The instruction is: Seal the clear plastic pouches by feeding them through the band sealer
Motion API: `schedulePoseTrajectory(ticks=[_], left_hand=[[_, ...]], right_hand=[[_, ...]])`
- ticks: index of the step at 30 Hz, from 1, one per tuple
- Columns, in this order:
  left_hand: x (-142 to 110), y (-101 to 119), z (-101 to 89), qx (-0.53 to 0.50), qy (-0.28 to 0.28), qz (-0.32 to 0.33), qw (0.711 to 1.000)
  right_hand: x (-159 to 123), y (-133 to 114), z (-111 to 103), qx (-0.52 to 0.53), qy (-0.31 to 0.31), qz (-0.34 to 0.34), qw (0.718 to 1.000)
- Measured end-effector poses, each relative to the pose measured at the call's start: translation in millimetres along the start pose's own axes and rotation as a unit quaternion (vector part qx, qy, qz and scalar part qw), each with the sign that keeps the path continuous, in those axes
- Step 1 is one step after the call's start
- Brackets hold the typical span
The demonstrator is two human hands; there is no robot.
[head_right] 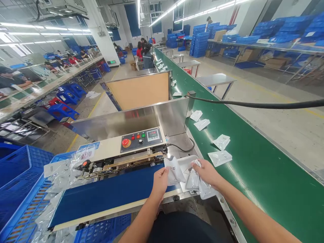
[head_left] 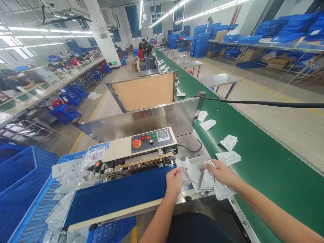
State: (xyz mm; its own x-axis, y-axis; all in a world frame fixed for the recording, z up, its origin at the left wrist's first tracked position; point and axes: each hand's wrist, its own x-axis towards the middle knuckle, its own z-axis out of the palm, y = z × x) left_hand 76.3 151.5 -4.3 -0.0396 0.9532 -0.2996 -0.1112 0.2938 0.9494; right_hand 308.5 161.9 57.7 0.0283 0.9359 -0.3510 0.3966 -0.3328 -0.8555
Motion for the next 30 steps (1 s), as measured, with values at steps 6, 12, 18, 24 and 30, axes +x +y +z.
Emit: schedulePoseTrajectory(ticks=[6, 12, 18, 24, 30], left_hand=[[9.7, 3.4, -2.9, 0.008, -0.056, 0.019, 0.998], [9.2, -10.0, 11.2, -0.050, -0.045, -0.053, 0.996], [36.1, -21.0, 16.7, -0.107, 0.030, -0.129, 0.985], [39.8, -17.4, -9.7, -0.128, 0.072, -0.149, 0.978], [27.1, -11.5, -51.4, -0.143, 0.116, -0.131, 0.974]], right_hand=[[5.6, -6.7, 2.1, -0.007, -0.066, -0.015, 0.998], [11.6, -1.0, 18.4, 0.104, -0.113, 0.031, 0.988], [48.5, 11.6, 26.8, 0.154, -0.088, 0.174, 0.969], [65.1, -3.8, 53.4, 0.144, -0.111, 0.189, 0.965], [59.9, -17.0, 81.9, 0.131, -0.140, 0.168, 0.967]])
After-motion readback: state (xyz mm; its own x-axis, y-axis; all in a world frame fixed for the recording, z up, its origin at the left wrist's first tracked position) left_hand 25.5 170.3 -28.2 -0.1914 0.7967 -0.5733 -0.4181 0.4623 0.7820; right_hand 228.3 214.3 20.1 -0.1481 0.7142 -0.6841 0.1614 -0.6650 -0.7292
